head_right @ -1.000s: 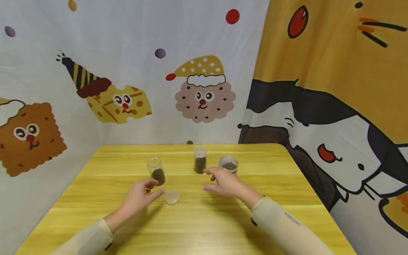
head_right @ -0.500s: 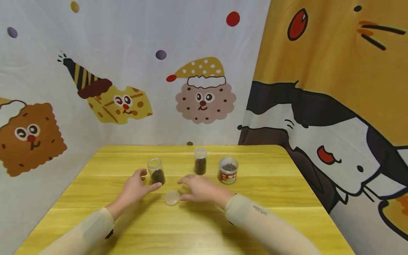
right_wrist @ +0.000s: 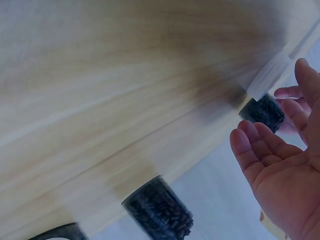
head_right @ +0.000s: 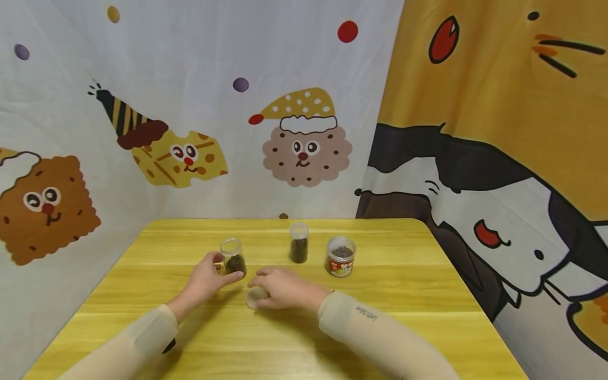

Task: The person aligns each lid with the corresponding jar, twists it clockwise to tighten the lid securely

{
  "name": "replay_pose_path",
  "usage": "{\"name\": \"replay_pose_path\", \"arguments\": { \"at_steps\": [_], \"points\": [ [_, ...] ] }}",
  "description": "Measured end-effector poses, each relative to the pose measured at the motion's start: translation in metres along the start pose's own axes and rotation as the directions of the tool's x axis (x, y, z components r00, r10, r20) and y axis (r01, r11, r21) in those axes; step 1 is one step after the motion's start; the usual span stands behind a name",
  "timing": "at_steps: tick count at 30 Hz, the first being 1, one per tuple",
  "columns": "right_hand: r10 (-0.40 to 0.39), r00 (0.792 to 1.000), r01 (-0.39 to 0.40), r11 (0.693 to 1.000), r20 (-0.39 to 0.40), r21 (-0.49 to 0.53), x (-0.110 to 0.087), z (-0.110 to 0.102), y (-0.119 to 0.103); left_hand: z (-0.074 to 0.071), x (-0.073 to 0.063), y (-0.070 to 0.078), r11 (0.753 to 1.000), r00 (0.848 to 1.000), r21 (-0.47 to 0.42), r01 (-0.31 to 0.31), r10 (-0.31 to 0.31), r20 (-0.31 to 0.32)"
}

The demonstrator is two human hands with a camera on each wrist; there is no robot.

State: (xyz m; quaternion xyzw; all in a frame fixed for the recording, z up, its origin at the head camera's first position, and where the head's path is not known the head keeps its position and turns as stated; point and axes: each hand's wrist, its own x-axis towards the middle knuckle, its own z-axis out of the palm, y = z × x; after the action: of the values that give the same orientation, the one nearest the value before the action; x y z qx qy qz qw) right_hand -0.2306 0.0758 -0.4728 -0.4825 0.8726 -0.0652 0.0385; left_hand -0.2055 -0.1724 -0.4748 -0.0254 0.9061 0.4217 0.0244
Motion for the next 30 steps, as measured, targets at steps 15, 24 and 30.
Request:
{"name": "replay_pose_path", "arguments": {
  "at_steps": [15,24,30],
  "points": [
    [0.024,0.999,-0.025,0.999,0.023,0.035,0.001,0.004,-0.001,0.003,0.002,0.002,1.000,1.000,-0.007,0.000,0.000,-0.021],
    [0.004,1.000,-0.005,1.000,0.016,0.015,0.002,0.009,-0.002,0.007,0.005,-0.001,1.000,1.000,-0.004,0.003,-0.003,-0.027],
    [0.001,1.000,-0.001,1.000,0.017,0.008,0.004,0.012,-0.002,0.007,0.005,-0.001,1.000,1.000,-0.005,-0.008,0.008,-0.027]
  ]
}}
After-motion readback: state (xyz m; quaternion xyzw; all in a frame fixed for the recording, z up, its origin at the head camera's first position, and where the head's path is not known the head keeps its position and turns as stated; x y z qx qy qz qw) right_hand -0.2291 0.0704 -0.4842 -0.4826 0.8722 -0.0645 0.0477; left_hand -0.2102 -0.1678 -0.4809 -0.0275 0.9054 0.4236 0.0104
